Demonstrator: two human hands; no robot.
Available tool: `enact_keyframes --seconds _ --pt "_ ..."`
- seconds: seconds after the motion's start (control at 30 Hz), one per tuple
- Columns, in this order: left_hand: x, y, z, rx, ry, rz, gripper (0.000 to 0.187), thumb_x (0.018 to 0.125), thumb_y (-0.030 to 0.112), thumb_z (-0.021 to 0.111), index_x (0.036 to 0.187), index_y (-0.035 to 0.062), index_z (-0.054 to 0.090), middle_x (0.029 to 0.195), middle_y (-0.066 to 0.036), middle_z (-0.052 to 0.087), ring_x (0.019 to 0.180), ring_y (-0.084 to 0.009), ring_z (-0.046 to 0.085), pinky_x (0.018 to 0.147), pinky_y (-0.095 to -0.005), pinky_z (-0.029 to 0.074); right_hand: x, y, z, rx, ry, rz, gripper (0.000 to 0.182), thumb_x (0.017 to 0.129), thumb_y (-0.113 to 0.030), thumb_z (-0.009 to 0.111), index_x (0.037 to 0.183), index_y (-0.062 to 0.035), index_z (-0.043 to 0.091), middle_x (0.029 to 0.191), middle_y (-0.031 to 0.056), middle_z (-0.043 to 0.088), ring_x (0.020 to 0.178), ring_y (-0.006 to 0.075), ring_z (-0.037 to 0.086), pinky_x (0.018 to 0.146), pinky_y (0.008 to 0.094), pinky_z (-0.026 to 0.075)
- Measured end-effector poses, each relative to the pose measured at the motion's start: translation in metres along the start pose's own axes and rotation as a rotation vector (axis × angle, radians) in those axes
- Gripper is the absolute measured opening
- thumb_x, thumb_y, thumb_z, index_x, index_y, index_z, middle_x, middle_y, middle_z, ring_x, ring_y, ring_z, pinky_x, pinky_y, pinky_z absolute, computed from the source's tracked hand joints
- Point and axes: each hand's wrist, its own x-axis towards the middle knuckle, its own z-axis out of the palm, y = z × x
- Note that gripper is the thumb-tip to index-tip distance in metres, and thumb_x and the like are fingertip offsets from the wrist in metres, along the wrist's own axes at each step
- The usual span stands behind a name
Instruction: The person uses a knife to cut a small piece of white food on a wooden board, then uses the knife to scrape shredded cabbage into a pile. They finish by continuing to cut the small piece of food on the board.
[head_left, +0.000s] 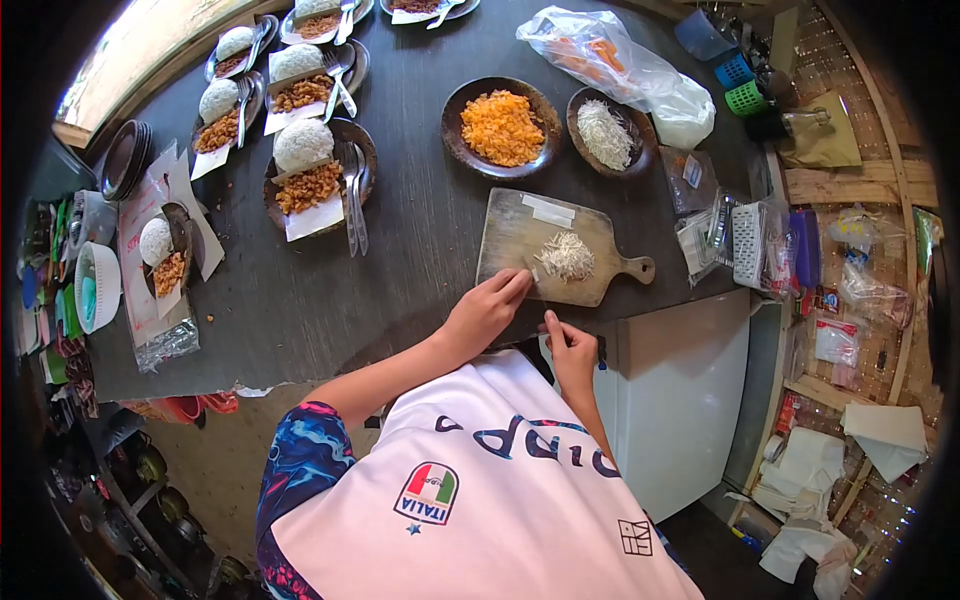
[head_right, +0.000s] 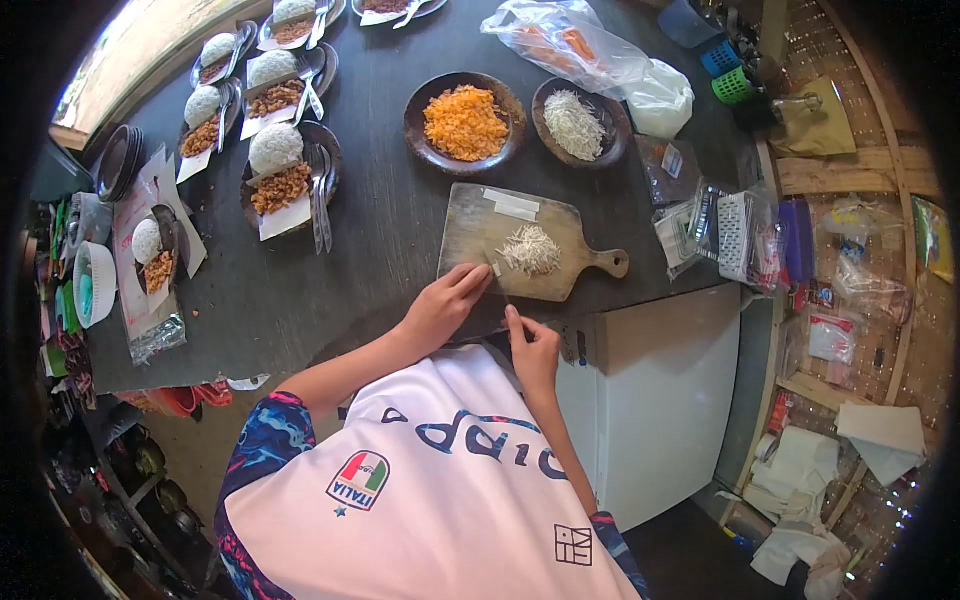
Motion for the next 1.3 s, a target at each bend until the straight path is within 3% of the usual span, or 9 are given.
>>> enact_keyframes --seconds 0.33,0.47,0.57,0.67,0.8,0.9,1.0,1.1,1.3 --pt "-0.003 0.007 -0.002 -0.067 -0.064 -0.053 0.054 0.082 0.008 0.062 0.133 -0.0099 0.066 0.136 -0.011 0.058 0.13 -0.0216 0.056 0.111 -0.0283 0.05 0.0 -0.002 -0.003 -0.106 0.009 -0.008 0.046 0.1 -0.043 0.075 0.096 0.0023 0.082 0.081 0.0117 0.078 0.075 0.0143 0.068 0.075 0.0319 0.053" --pt "-0.001 0.005 -0.004 -0.017 -0.129 -0.027 0.057 0.082 0.008 0.062 0.136 -0.0098 0.065 0.138 -0.011 0.058 0.132 -0.0221 0.056 0.112 -0.029 0.05 -0.007 0.004 -0.01 -0.122 -0.024 0.082 0.047 0.099 -0.044 0.075 0.098 0.0024 0.082 0.079 0.0124 0.078 0.076 0.0148 0.069 0.076 0.0314 0.053" --pt "-0.002 0.005 -0.004 -0.049 -0.137 -0.04 0.058 0.082 0.008 0.062 0.137 -0.0097 0.064 0.138 -0.011 0.058 0.132 -0.0221 0.056 0.112 -0.0292 0.05 0.004 0.006 0.005 -0.089 0.062 -0.056 0.039 0.102 -0.035 0.076 0.091 0.0021 0.083 0.062 -0.0049 0.051 0.058 0.0037 0.04 0.053 0.0253 0.03" --pt "-0.003 0.003 -0.002 -0.046 -0.09 -0.034 0.058 0.082 0.008 0.062 0.137 -0.0096 0.064 0.138 -0.011 0.058 0.131 -0.022 0.056 0.112 -0.0294 0.05 -0.001 -0.001 0.003 -0.096 0.057 -0.095 0.039 0.102 -0.035 0.076 0.091 0.0019 0.083 0.062 -0.0046 0.052 0.058 0.0034 0.041 0.053 0.0248 0.03" --pt "-0.004 0.003 -0.001 -0.123 -0.093 -0.058 0.058 0.081 0.008 0.062 0.136 -0.009 0.064 0.137 -0.011 0.058 0.13 -0.0226 0.057 0.111 -0.03 0.051 -0.01 0.002 -0.01 -0.122 -0.042 0.164 0.046 0.1 -0.042 0.075 0.096 0.0035 0.081 0.077 0.0121 0.077 0.074 0.0136 0.066 0.072 0.0328 0.052" --pt "-0.002 0.004 -0.003 -0.155 -0.085 -0.072 0.057 0.081 0.008 0.062 0.135 -0.0087 0.065 0.136 -0.011 0.059 0.13 -0.023 0.058 0.11 -0.0307 0.052 0.001 0.003 0.005 -0.062 0.047 -0.064 0.041 0.102 -0.036 0.075 0.091 0.0034 0.082 0.063 -0.0044 0.053 0.06 0.004 0.043 0.056 0.0245 0.033" --pt "-0.001 0.002 -0.006 -0.16 -0.072 -0.068 0.056 0.081 0.007 0.062 0.135 -0.0089 0.065 0.135 -0.011 0.059 0.129 -0.0232 0.058 0.109 -0.0313 0.053 0.0 -0.001 0.005 -0.092 0.043 -0.07 0.041 0.102 -0.035 0.075 0.092 0.0039 0.082 0.063 -0.004 0.054 0.061 0.0041 0.044 0.056 0.0239 0.032" --pt "-0.004 0.001 -0.002 -0.197 -0.031 -0.074 0.055 0.081 0.006 0.063 0.134 -0.0091 0.065 0.134 -0.011 0.06 0.129 -0.0235 0.058 0.108 -0.0318 0.053 -0.011 0.003 -0.008 -0.108 -0.019 0.085 0.046 0.1 -0.042 0.075 0.099 0.0028 0.082 0.081 0.0126 0.078 0.077 0.0155 0.071 0.076 0.0326 0.054" --pt "-0.005 0.001 -0.002 -0.227 -0.066 -0.09 0.055 0.081 0.005 0.065 0.135 -0.0072 0.066 0.136 -0.012 0.059 0.13 -0.0252 0.058 0.109 -0.031 0.051 0.005 -0.002 0.009 -0.142 0.006 0.038 0.046 0.1 -0.048 0.074 0.1 -0.0023 0.084 0.084 0.0119 0.081 0.079 0.0181 0.075 0.077 0.0306 0.054"
